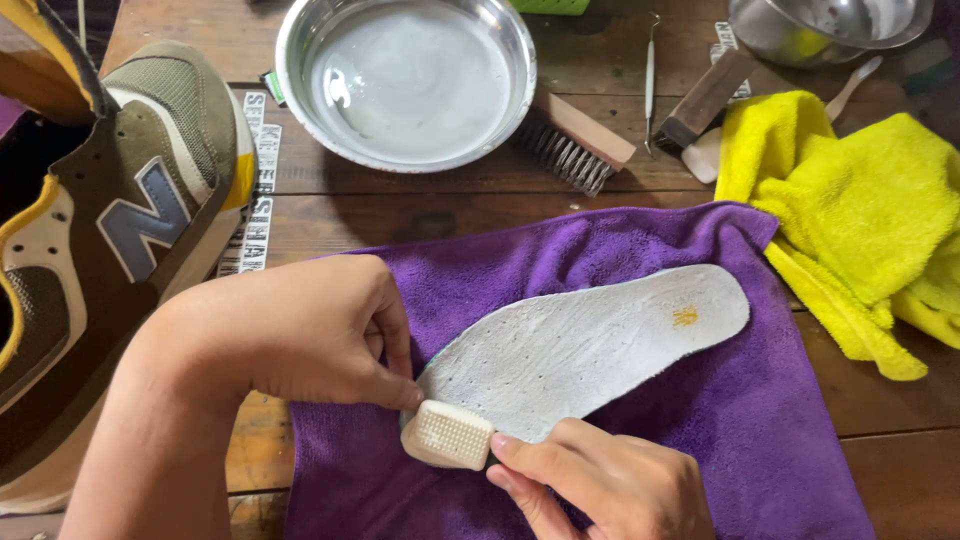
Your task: The person cleans a white shoe insole placed on a purple towel using a wooden brush and a smaller white brush. They repeatedly dip the brushes into a metal bowl of soapy water and scrub the insole surface. A sneaker is visible on the table next to the work area.
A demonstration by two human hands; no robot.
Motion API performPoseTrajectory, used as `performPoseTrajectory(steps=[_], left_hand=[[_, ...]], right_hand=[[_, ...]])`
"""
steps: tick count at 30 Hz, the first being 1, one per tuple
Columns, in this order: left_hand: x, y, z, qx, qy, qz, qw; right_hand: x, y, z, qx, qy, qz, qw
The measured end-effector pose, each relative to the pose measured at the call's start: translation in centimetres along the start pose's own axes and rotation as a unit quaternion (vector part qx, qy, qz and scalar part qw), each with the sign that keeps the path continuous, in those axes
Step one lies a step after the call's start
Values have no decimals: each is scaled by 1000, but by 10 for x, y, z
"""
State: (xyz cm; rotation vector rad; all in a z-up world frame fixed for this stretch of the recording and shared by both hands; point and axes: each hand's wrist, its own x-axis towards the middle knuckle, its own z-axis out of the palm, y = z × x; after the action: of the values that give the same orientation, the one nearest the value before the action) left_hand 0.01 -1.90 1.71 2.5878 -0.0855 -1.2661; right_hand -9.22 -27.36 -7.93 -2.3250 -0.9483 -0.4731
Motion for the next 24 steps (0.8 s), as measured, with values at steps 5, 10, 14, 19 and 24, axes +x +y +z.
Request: performPoseTrajectory(steps=[5, 10, 14, 19, 24], left_hand=[[-8, 10, -1, 11, 18, -50, 999], [-3, 14, -1, 50, 5, -52, 997], [2, 5, 0, -1, -24, 2, 1000], [4, 10, 1, 25, -40, -20, 999], [12, 5, 7, 25, -48, -13, 998]], right_hand=[[-1, 1, -1, -89, 4, -33, 996], [1, 1, -4, -95, -4, 3, 995], [0, -1, -6, -103, -4, 91, 991], [5, 5, -10, -115, -35, 83, 989], [7, 9, -14, -87, -67, 119, 987]])
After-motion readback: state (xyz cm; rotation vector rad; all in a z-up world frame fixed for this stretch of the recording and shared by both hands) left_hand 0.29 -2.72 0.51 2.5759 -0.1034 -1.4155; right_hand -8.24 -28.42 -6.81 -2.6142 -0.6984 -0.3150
